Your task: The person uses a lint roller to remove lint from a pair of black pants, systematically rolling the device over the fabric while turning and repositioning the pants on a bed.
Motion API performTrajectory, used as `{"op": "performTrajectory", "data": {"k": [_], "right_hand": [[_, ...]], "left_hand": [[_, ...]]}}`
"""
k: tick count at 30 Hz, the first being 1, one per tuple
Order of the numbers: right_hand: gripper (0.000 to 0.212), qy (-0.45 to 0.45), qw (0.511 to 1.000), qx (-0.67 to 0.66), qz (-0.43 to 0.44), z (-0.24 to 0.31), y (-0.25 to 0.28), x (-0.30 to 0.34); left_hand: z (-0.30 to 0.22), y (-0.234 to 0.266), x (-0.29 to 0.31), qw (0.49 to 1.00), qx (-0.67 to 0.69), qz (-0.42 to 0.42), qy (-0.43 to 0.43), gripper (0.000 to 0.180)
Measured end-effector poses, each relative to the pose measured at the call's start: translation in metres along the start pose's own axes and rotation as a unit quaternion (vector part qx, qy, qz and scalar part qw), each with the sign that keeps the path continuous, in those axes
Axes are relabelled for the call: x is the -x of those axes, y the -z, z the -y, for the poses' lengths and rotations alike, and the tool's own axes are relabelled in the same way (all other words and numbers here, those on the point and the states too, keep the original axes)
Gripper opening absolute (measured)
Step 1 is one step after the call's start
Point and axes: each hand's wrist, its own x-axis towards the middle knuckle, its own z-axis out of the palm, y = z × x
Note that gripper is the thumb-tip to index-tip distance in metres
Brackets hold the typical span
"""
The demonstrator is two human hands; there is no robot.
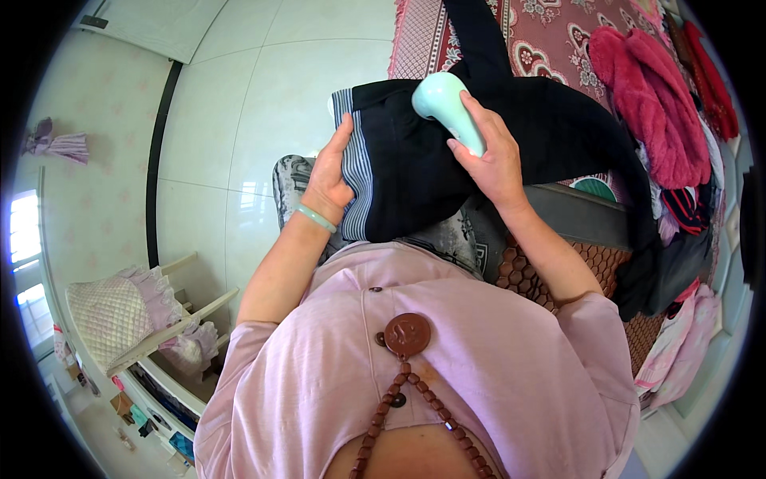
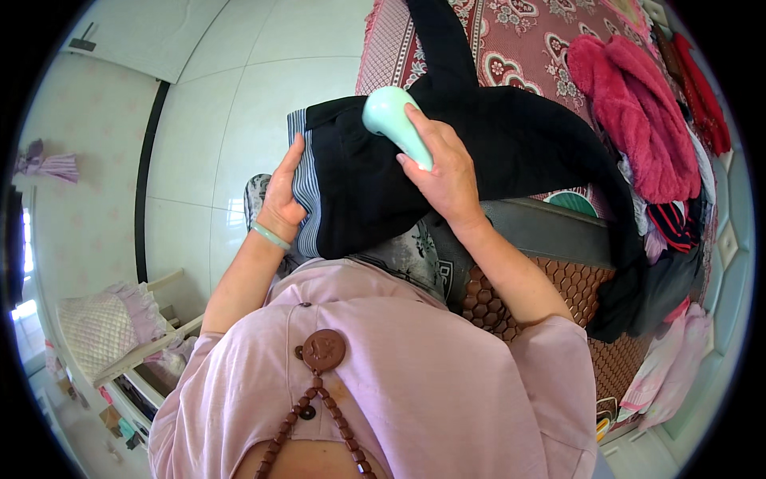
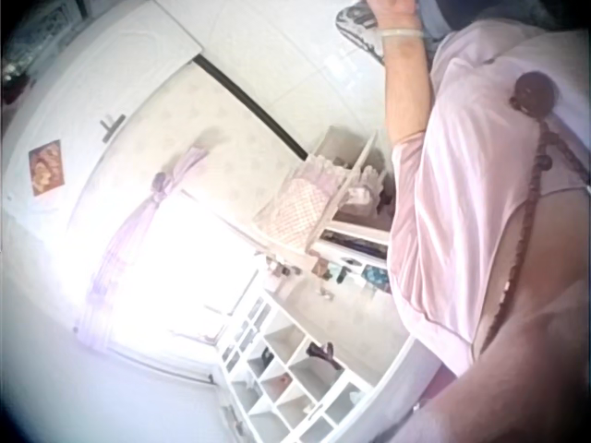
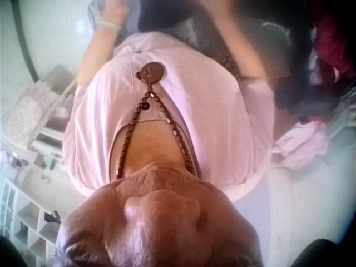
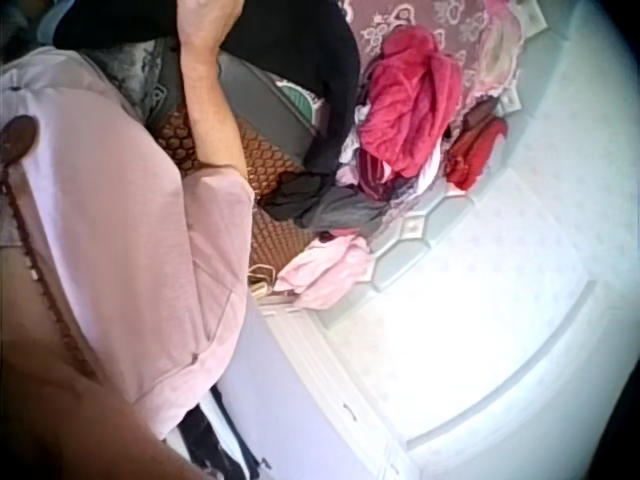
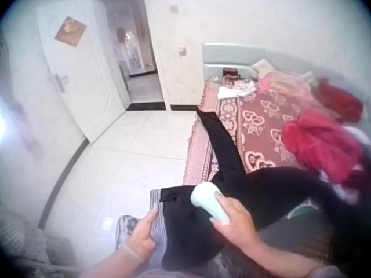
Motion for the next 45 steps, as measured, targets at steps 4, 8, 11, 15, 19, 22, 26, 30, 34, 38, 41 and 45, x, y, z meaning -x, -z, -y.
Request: {"op": "performTrajectory", "data": {"k": [4,8,11,15,19,22,26,30,34,38,41,45], "right_hand": [[0.077,0.037,0.999,-0.009,0.006,0.018,-0.012,0.002],[0.077,0.035,0.999,0.02,0.018,-0.002,-0.001,0.0],[0.076,-0.016,1.0,0.025,0.007,-0.009,0.004,0.003],[0.075,0.013,0.999,-0.012,-0.039,0.008,-0.003,0.002],[0.077,0.037,0.999,-0.013,-0.004,0.018,-0.017,0.002],[0.077,0.051,0.999,0.003,0.013,0.018,-0.016,0.005],[0.078,0.1,0.993,0.039,0.041,0.014,-0.008,0.004],[0.078,0.063,0.998,-0.001,0.022,0.014,-0.014,-0.01],[0.077,0.084,0.995,0.01,0.051,0.019,-0.016,-0.005],[0.076,0.085,0.995,0.015,0.042,0.011,-0.004,-0.011],[0.076,0.071,0.997,0.005,0.028,0.012,-0.014,-0.012],[0.077,0.099,0.993,0.007,0.06,0.02,-0.013,-0.008]], "left_hand": [[-0.002,0.008,-0.002,1.0,-0.003,-0.002,-0.013,0.051],[-0.001,-0.001,0.002,1.0,0.0,0.007,0.001,0.051],[-0.001,-0.003,0.001,1.0,0.003,0.021,0.007,0.051],[-0.001,-0.002,0.002,1.0,0.0,0.014,0.0,0.051],[-0.004,0.009,-0.001,1.0,-0.015,0.006,0.004,0.05],[-0.005,0.006,0.0,1.0,-0.021,-0.011,0.004,0.049],[-0.004,0.0,0.001,1.0,-0.022,-0.01,0.0,0.051],[-0.004,0.006,-0.004,1.0,-0.01,0.014,0.018,0.052],[-0.004,0.007,-0.003,1.0,-0.021,-0.013,-0.005,0.053],[-0.004,0.008,-0.004,1.0,-0.016,0.004,0.011,0.053],[-0.005,0.006,-0.004,1.0,-0.016,0.01,0.015,0.054],[-0.003,0.007,-0.004,1.0,-0.017,-0.007,0.003,0.055]]}}
